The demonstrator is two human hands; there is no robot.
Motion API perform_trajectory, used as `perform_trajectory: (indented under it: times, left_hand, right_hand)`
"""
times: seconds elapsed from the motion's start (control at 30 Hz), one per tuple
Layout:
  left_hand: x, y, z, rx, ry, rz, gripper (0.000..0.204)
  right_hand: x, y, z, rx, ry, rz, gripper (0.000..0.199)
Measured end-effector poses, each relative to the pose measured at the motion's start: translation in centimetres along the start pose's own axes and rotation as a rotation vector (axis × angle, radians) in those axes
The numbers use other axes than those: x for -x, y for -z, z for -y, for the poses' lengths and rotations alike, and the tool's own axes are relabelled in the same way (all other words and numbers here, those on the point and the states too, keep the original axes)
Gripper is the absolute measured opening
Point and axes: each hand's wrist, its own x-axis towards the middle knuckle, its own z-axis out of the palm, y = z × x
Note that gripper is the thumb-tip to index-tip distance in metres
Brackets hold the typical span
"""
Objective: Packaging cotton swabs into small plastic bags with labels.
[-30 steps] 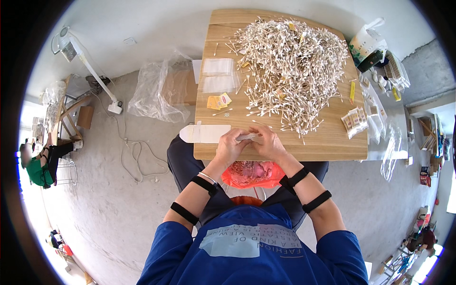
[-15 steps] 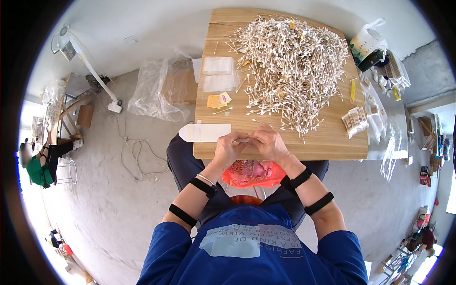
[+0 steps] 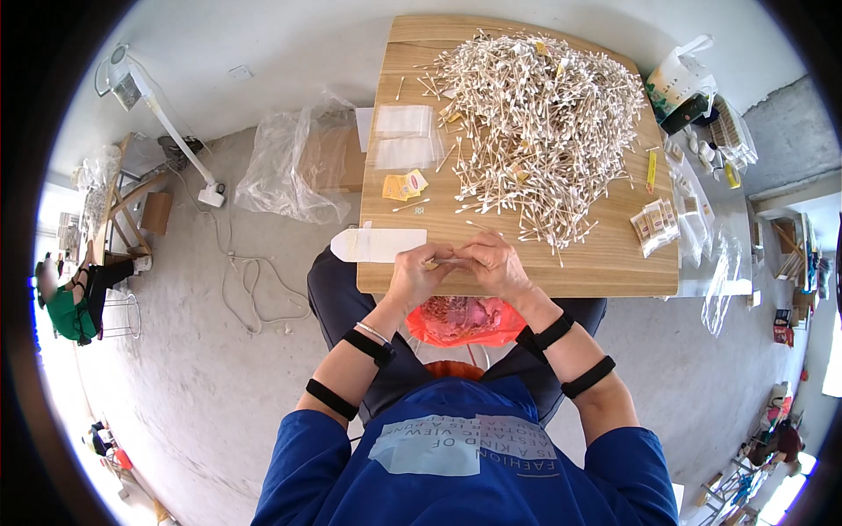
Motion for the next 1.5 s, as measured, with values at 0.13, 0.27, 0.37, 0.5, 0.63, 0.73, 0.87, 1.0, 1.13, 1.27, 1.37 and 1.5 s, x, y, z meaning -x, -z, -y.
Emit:
perform_trajectory:
  times: [0.13,0.27,0.37,0.5,0.63,0.73,0.87,1.0,1.13,1.27,1.37,1.5]
  left_hand:
    - [0.0,-0.2,-0.4,0.028,0.036,-0.001,0.017]
    - [-0.2,0.1,0.4,0.171,0.172,0.076,0.016]
    - [-0.4,0.3,-0.1,0.177,0.277,0.099,0.015]
    - [-0.8,0.5,-0.1,0.222,0.339,0.146,0.014]
    - [-0.9,-0.3,2.0,0.452,0.344,0.155,0.015]
    - [-1.0,-0.3,2.7,0.587,0.37,0.171,0.016]
    - [-0.8,0.1,2.8,0.727,0.43,0.228,0.019]
    - [-1.0,-0.2,2.1,0.742,0.427,0.212,0.014]
    - [-0.8,-0.3,3.3,0.735,0.423,0.187,0.016]
    - [-1.0,-0.4,2.6,0.688,0.293,0.151,0.018]
    - [-2.0,0.2,1.4,0.621,0.308,0.175,0.018]
    - [-0.5,-0.1,2.6,0.621,0.346,0.172,0.019]
  right_hand:
    - [0.1,-0.4,-0.4,-0.005,-0.028,-0.007,0.009]
    - [-0.3,-0.5,-0.3,-0.085,-0.103,-0.027,0.011]
    - [-0.2,-0.5,-1.1,-0.135,-0.156,0.014,0.012]
    - [-0.2,-0.8,-1.2,-0.242,-0.268,0.02,0.012]
    - [-0.2,-1.4,-1.7,-0.291,-0.281,0.009,0.013]
    - [0.0,-1.6,-2.3,-0.368,-0.314,0.021,0.013]
    - [0.1,-1.9,-2.8,-0.562,-0.428,0.04,0.011]
    - [0.2,-2.1,-3.1,-0.671,-0.479,0.009,0.008]
    - [-0.1,-1.9,-2.6,-0.73,-0.539,0.046,0.006]
    - [0.0,-1.7,-1.5,-0.485,-0.421,-0.028,0.005]
    - [-0.3,-1.3,-2.1,-0.352,-0.35,-0.015,0.006]
    - [-0.1,-1.3,-2.6,-0.418,-0.377,0.038,0.007]
